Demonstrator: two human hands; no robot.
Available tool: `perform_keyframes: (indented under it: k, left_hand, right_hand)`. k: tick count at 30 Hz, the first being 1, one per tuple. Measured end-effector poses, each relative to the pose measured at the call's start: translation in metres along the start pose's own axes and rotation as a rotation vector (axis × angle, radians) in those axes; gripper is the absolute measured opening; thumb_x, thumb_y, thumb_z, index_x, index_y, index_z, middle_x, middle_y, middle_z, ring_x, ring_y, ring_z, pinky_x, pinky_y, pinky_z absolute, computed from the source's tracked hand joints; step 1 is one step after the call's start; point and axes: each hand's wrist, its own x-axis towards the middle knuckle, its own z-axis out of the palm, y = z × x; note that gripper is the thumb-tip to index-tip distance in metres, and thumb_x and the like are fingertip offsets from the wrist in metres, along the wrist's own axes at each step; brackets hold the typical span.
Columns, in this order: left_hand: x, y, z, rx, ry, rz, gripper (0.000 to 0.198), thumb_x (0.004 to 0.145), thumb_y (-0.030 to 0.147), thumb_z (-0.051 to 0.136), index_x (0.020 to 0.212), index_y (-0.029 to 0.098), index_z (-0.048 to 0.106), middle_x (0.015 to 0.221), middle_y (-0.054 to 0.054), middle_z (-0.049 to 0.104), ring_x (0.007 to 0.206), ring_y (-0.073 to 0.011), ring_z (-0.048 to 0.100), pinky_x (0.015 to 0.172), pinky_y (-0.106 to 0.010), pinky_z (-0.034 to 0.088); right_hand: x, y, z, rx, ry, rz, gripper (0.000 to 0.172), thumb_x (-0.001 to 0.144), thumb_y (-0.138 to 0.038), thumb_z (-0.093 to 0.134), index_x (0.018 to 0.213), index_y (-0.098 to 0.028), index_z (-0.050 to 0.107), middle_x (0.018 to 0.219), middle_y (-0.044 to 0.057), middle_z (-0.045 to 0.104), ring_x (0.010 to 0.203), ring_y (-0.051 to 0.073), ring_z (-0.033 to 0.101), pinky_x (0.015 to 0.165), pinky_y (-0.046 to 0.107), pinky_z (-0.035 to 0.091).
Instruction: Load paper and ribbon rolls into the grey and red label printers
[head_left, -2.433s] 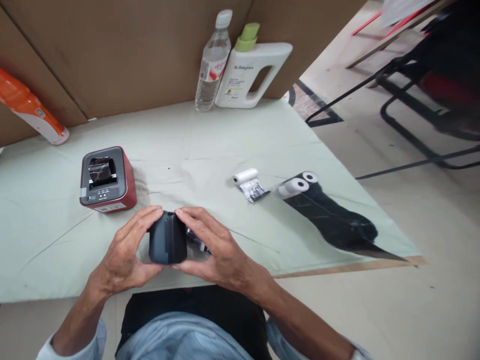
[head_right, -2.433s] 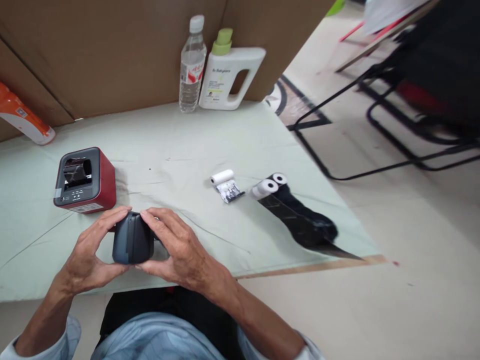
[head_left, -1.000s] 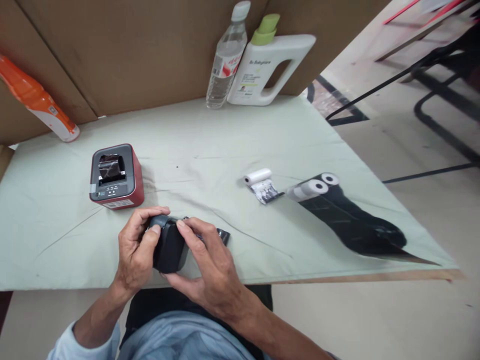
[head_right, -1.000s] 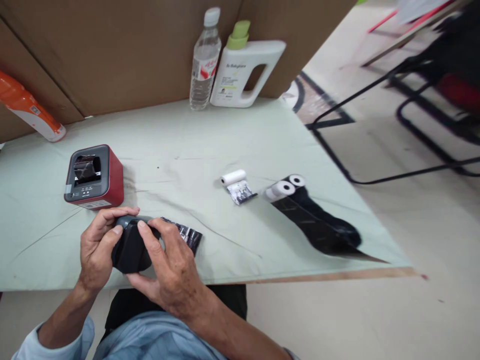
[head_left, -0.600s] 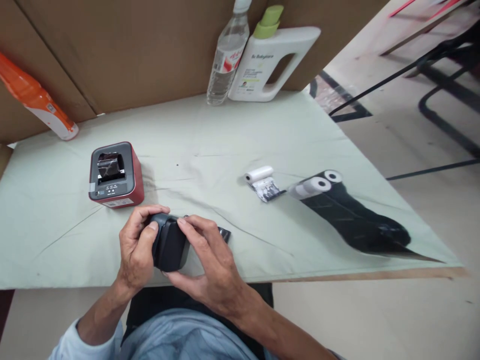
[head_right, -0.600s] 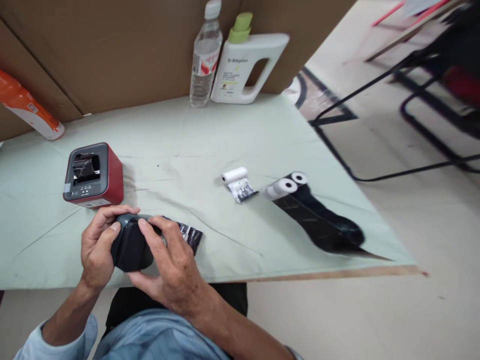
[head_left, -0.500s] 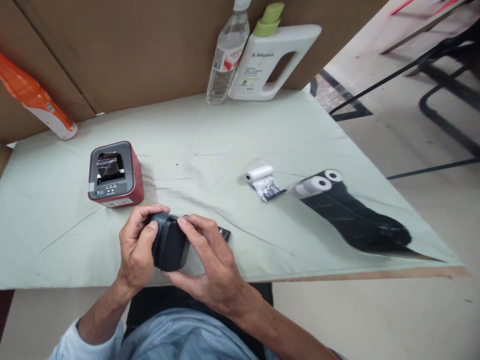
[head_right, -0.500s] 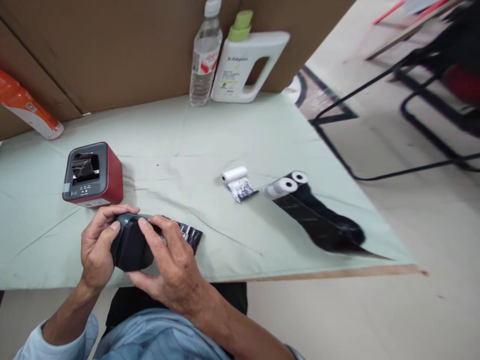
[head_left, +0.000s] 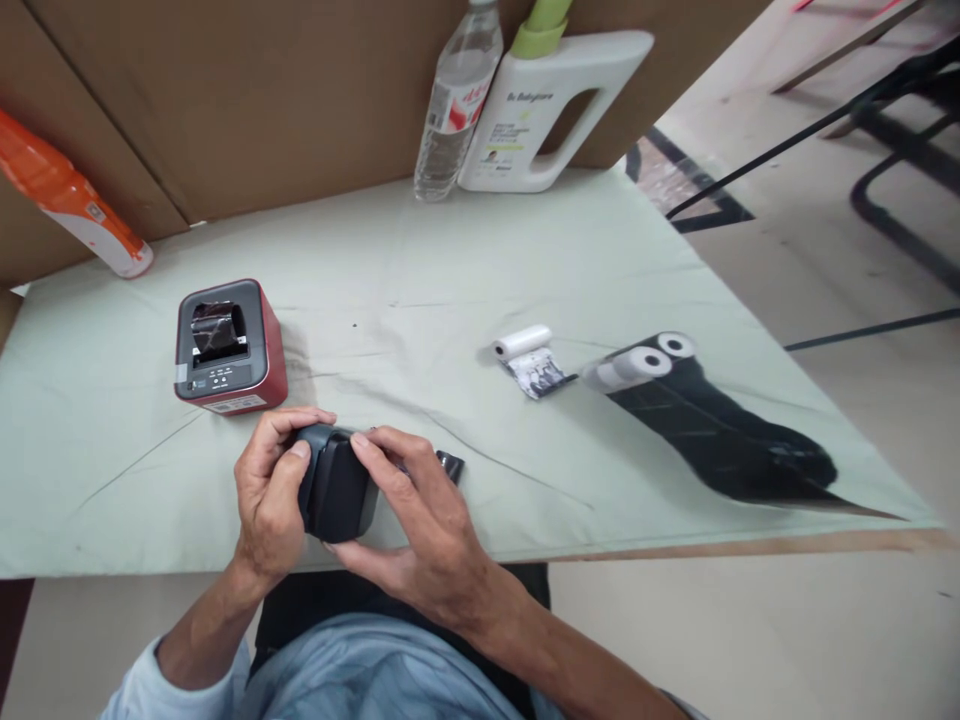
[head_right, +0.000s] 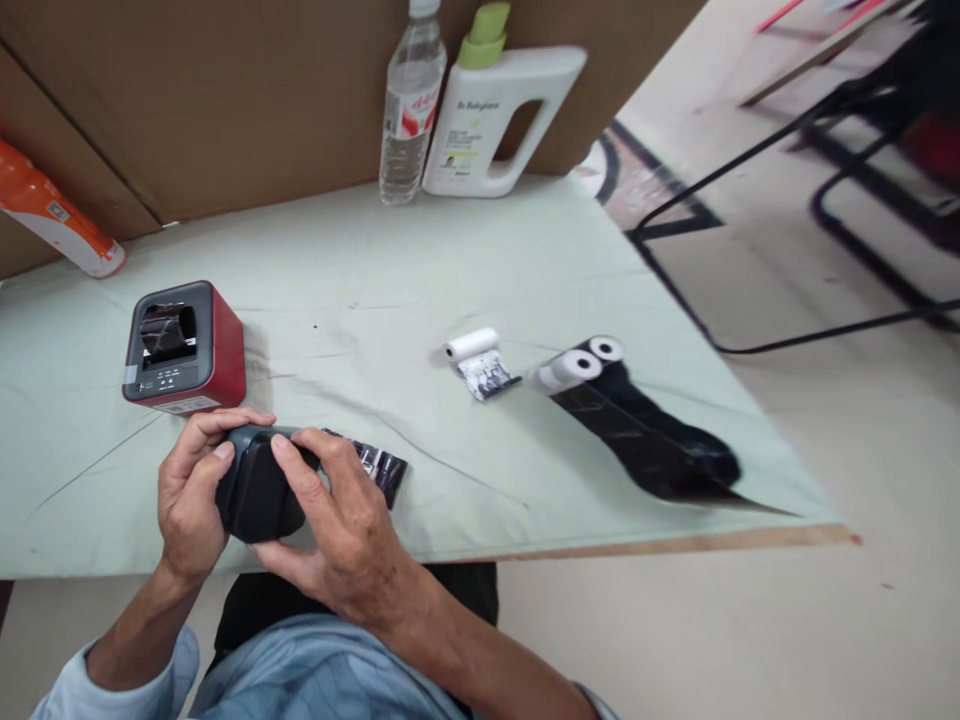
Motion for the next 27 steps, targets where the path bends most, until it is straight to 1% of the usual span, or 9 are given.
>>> perform_keyframes:
  k: [6, 10, 19, 24, 27]
  left_hand:
    - [-0.0008, -0.0006, -0.0006, -0.010, 0.002, -0.010, 0.020, 0.095, 0.020, 0.056, 0.103, 0.020, 0.074, 0.108, -0.007, 0.078, 0.108, -0.0229, 0.072, 0.101, -0.037, 0.056]
    - [-0.0010, -0.0014, -0.0006, -0.019, 0.003, -0.014, 0.020, 0.095, 0.020, 0.056, 0.104, 0.020, 0.074, 0.109, -0.007, 0.078, 0.109, -0.0233, 0.072, 0.102, -0.037, 0.055]
    - [-0.0028, -0.0039, -0.0013, -0.039, -0.005, -0.001, 0.021, 0.096, 0.019, 0.056, 0.105, 0.021, 0.074, 0.111, -0.006, 0.077, 0.111, -0.0226, 0.072, 0.103, -0.036, 0.055]
    - [-0.0008, -0.0016, -0.0010, -0.016, -0.003, 0.005, 0.020, 0.095, 0.019, 0.057, 0.103, 0.021, 0.075, 0.109, -0.006, 0.078, 0.109, -0.0224, 0.072, 0.103, -0.036, 0.055]
    - [0.0002, -0.0005, -0.0022, -0.002, -0.011, -0.020, 0.021, 0.096, 0.021, 0.057, 0.104, 0.021, 0.076, 0.109, -0.007, 0.079, 0.109, -0.0230, 0.072, 0.102, -0.037, 0.056]
  right_hand:
    - [-0.0006, -0.0004, 0.0016, -0.011, 0.018, -0.007, 0.076, 0.087, -0.017, 0.072, 0.157, -0.013, 0.044, 0.131, 0.022, 0.060, 0.123, 0.034, 0.064, 0.100, 0.052, 0.063]
    - [-0.0001, -0.0007, 0.0015, -0.010, 0.023, 0.002, 0.077, 0.086, -0.018, 0.072, 0.157, -0.014, 0.043, 0.130, 0.021, 0.061, 0.122, 0.034, 0.065, 0.099, 0.052, 0.063]
    - [0.0024, 0.0014, -0.0022, 0.024, -0.011, 0.007, 0.072, 0.088, -0.021, 0.072, 0.155, -0.016, 0.046, 0.131, 0.019, 0.060, 0.121, 0.033, 0.065, 0.100, 0.051, 0.063]
    - [0.0028, 0.0034, -0.0037, 0.034, -0.048, 0.002, 0.075, 0.089, -0.021, 0.073, 0.157, -0.019, 0.042, 0.132, 0.019, 0.060, 0.121, 0.034, 0.065, 0.097, 0.053, 0.063]
    - [0.0032, 0.0042, -0.0029, 0.042, -0.054, 0.016, 0.079, 0.089, -0.022, 0.073, 0.160, -0.022, 0.039, 0.133, 0.019, 0.060, 0.122, 0.035, 0.065, 0.098, 0.055, 0.063]
